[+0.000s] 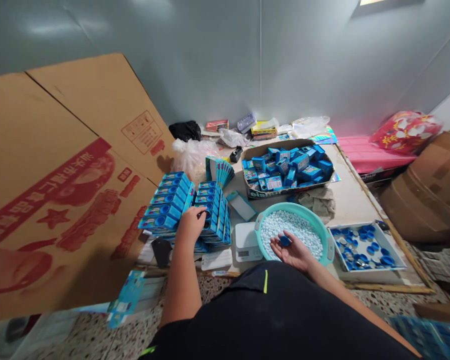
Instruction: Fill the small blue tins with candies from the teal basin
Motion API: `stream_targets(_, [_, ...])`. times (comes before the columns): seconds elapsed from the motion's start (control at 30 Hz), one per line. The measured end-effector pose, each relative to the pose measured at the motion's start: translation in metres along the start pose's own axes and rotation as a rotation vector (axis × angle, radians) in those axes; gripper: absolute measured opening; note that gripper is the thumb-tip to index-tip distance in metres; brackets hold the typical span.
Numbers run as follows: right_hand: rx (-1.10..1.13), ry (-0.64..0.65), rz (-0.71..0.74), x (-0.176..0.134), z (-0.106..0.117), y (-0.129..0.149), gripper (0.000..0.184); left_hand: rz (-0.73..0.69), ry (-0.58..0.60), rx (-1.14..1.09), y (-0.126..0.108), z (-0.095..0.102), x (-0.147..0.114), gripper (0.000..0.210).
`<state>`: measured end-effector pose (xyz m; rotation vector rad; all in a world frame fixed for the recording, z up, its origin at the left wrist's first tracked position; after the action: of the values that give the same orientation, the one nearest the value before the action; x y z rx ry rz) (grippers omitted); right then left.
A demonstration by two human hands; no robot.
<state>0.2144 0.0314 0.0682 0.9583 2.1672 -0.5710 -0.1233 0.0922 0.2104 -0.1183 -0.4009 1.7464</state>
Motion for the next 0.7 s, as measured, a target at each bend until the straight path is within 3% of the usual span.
stream_targets(0.17, [-0.003,0.013,-0.033,0.005,-0.002,0.0,0.042,-0.006,-0.027,0.002,-0.007,0.007,-0.006,0.031])
stream_targets(0.3, [0.007,0.013,-0.074,0.013,-0.003,-0.001,0.04,0.009,-0.06,0.032,-0.013,0.025,-0.016,0.029])
stream_targets(0.4, [-0.017,0.028,-0.099,0.019,-0.006,-0.003,0.037,0.066,0.022,0.064,-0.012,0.031,-0.026,0.026])
stream_targets(0.53, [-0.073,0.025,-0.112,0.024,-0.01,-0.008,0.037,0.216,0.188,0.086,-0.004,0.022,-0.039,0.021])
stream_targets(0.7, [-0.101,0.008,-0.139,0.028,-0.009,-0.014,0.038,0.287,0.231,0.084,-0.001,0.008,-0.041,0.019])
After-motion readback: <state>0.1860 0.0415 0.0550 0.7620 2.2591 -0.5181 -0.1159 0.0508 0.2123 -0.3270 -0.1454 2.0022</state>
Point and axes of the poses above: each hand's wrist, its own x-axis towards the middle knuckle, its own z-axis out of the back of the hand, y = z × x, the point moved 7 cm from there along x, towards the middle knuckle, and after that the axes turned 8 degrees about x, right-handed, at the moved point
